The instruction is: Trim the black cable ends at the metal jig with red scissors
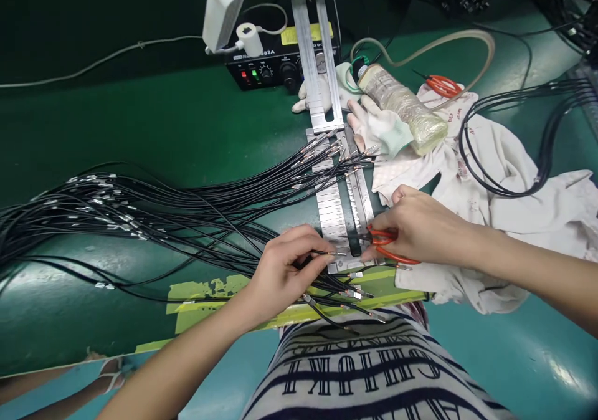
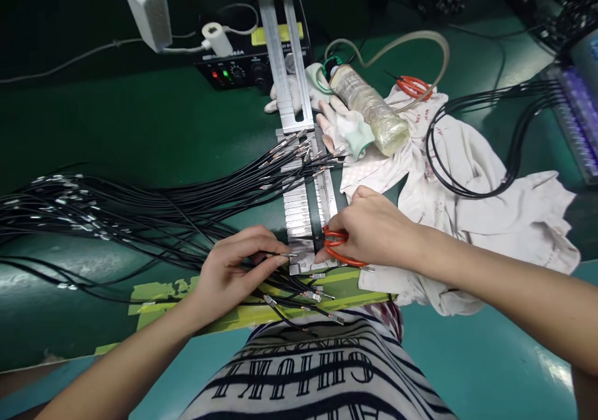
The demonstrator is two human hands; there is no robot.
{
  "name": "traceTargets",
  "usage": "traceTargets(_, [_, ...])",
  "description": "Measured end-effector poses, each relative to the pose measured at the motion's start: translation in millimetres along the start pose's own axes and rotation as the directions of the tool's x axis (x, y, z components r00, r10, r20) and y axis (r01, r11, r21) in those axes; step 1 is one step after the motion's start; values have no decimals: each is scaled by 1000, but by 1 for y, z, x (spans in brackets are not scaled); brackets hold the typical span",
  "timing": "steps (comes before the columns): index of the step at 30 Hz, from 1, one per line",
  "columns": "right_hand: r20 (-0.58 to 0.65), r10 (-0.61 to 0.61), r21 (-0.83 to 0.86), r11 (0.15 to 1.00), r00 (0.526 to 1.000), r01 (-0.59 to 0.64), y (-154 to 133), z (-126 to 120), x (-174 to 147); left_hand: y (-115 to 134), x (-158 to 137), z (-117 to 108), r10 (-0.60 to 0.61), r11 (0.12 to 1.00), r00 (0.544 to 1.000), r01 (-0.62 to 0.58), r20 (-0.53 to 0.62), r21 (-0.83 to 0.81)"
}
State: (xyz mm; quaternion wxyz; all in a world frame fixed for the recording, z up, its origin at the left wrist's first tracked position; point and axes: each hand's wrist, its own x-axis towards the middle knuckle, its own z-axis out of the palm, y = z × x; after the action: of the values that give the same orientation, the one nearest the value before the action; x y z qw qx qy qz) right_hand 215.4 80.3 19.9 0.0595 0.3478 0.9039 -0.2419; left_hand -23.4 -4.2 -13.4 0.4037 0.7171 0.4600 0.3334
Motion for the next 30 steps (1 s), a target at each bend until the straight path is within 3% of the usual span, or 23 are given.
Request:
traceTargets(5, [-51, 54, 54, 997, 997, -51, 18, 2, -14, 1, -8, -6, -24, 991, 961, -14, 277, 132])
traceTargets(12, [-110, 121, 28, 993, 986, -119, 30, 12, -34, 1, 1, -19, -45, 999, 870, 38, 491, 24])
traceTargets(14, [-133, 118, 27, 993, 984, -116, 30, 11, -34, -6, 21, -19, -33, 998, 929, 13, 370, 55])
traceTargets(16, [-163, 110, 33, 994, 980, -106, 29, 10, -30, -15, 49, -16, -3, 975, 999, -7, 43, 223])
traceTargets(17, [-172, 109, 39, 994, 979, -104, 29, 9, -29, -20, 65, -13, 14, 948, 998, 9, -69, 319])
traceTargets(19, [-175, 112, 54, 993, 978, -104, 28, 7, -27, -30, 95, -6, 17, 913, 985, 55, -173, 404])
traceTargets(22, [-188, 131, 50, 991, 974, -123, 29, 7, -30, -40, 125, 1, -34, 923, 972, 120, -234, 365])
traceTargets(24, [-224, 141, 40, 990, 964, -135, 32, 9, -36, -40, 129, 4, -43, 933, 965, 131, -260, 334])
traceTargets(28, [-323, 159, 17, 987, 933, -162, 37, 7, -47, -24, 109, 9, -6, 989, 957, 48, -290, 137])
traceTargets(30, [-359, 162, 13, 986, 919, -168, 38, 3, -50, -10, 94, 12, 8, 999, 975, 4, -220, 52])
